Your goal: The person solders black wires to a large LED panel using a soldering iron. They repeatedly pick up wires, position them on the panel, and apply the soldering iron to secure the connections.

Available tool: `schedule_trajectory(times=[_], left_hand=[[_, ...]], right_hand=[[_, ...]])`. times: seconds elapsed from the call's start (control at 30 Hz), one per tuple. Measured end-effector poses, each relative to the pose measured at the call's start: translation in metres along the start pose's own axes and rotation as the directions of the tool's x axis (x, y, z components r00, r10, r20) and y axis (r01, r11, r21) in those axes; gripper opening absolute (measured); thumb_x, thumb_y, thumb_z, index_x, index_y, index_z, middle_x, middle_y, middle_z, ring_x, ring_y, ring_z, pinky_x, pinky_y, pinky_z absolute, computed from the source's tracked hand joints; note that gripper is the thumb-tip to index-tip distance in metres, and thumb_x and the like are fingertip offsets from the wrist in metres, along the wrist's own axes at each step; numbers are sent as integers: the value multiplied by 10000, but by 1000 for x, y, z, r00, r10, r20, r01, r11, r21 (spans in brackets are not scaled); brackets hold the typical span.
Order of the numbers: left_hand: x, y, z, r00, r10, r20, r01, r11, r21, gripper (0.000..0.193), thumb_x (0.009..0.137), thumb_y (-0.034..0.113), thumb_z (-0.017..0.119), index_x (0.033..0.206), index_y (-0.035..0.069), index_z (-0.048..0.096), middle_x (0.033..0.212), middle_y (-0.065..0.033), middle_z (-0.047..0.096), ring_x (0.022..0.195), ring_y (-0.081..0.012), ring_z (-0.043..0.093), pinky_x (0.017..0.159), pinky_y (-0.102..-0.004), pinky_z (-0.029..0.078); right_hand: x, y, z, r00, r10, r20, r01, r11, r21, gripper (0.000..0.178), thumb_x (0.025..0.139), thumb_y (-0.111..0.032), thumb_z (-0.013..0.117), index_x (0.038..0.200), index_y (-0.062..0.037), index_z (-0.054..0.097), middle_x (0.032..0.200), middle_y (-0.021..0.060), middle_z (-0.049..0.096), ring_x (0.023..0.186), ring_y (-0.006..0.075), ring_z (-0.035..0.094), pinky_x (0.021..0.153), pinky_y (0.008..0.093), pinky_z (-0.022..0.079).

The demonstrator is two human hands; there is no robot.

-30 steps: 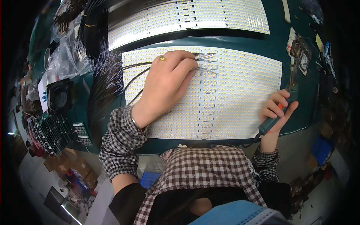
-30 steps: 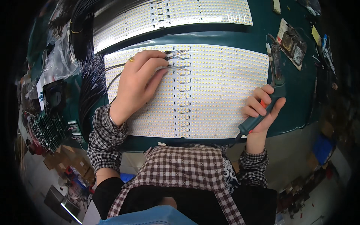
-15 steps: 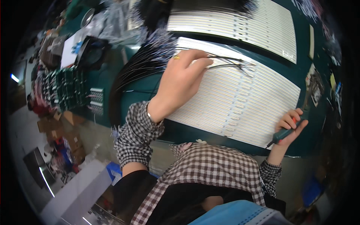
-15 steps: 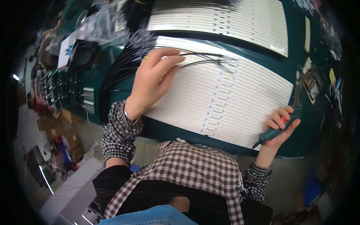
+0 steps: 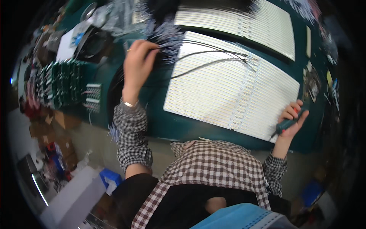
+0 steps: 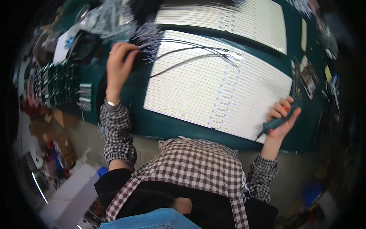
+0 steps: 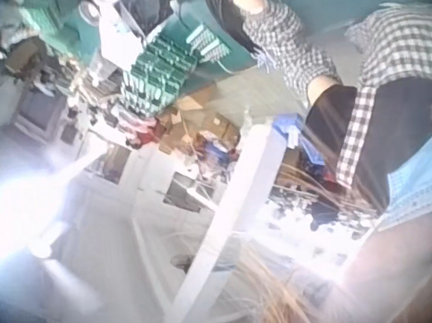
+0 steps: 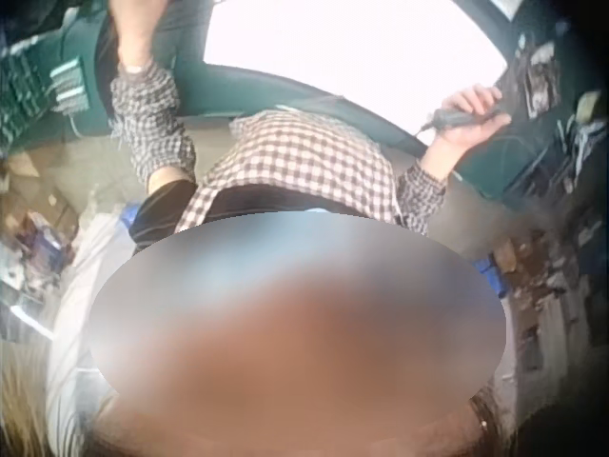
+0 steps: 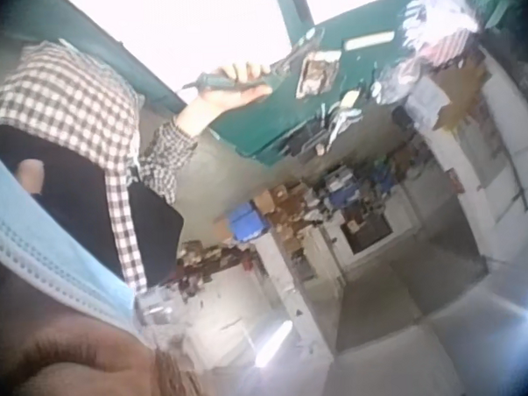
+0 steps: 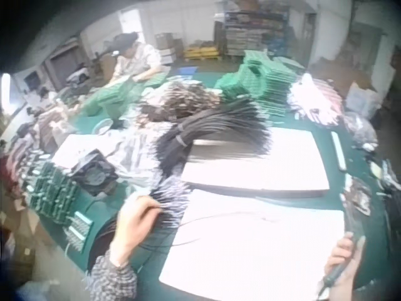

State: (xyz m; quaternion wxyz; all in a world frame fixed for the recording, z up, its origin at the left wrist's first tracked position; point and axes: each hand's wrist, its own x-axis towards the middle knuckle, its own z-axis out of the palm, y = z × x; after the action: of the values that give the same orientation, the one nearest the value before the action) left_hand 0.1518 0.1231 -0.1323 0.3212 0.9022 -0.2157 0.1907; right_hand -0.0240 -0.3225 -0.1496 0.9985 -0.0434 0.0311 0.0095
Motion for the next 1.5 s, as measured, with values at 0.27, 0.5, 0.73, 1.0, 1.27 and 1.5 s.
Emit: schedule_trajectory(times=[0.27, 0.5, 0.73, 1.0, 1.27, 1.5], left_hand=[[8, 16, -9, 976, -161, -147, 121, 961, -247, 95, 872, -2, 544, 960, -13, 578, 872, -42, 573, 770, -90, 539, 679, -214, 435], [39, 118, 12, 931, 15, 366, 158, 886, -437, 115, 852, -29, 540, 964, -32, 570, 866, -29, 569, 786, -58, 542, 676, -187, 430], [54, 147, 92, 790, 238, 565, 24, 909, -416, 87, 798, 81, 569, 851, 12, 564, 804, -152, 573, 720, -313, 578, 634, -385, 465], [53, 140, 106, 803, 188, 565, 7, 946, -324, 85, 802, 107, 587, 837, 33, 567, 799, -132, 571, 714, -324, 571, 625, -403, 458], [51, 146, 104, 820, 107, 563, 157, 903, -399, 71, 781, 95, 599, 798, 29, 578, 771, -124, 576, 693, -297, 588, 610, -375, 471], [43, 149, 107, 814, 122, 568, 111, 927, -357, 67, 750, 79, 601, 791, 29, 583, 755, -114, 581, 693, -271, 606, 600, -361, 474]], right_hand=[[2, -7, -4, 999, -25, -20, 24, 999, -24, 381, 843, -315, 640, 1106, -94, 477, 868, -21, 483, 704, 84, 452, 657, 260, 411], [-3, -4, 1, 999, -39, -34, 37, 998, -46, 354, 854, -286, 629, 1098, -82, 472, 869, -15, 471, 715, 94, 468, 661, 269, 422], [-1, 7, 2, 1000, -17, -2, 17, 999, -36, 356, 867, -299, 611, 1106, -78, 467, 884, -3, 475, 712, 101, 472, 666, 282, 424], [-8, 13, 5, 1000, -24, -15, 23, 999, -44, 415, 864, -384, 598, 1119, -90, 453, 871, -5, 481, 686, 101, 460, 636, 291, 412], [-13, 17, 17, 995, -73, -66, 61, 985, -163, 373, 889, -318, 577, 1126, -69, 430, 906, 22, 456, 717, 119, 453, 627, 283, 416], [-26, 22, 37, 969, -204, -140, 107, 855, -507, 476, 901, -412, 517, 1162, -27, 419, 952, 57, 518, 753, 159, 506, 611, 302, 465]])
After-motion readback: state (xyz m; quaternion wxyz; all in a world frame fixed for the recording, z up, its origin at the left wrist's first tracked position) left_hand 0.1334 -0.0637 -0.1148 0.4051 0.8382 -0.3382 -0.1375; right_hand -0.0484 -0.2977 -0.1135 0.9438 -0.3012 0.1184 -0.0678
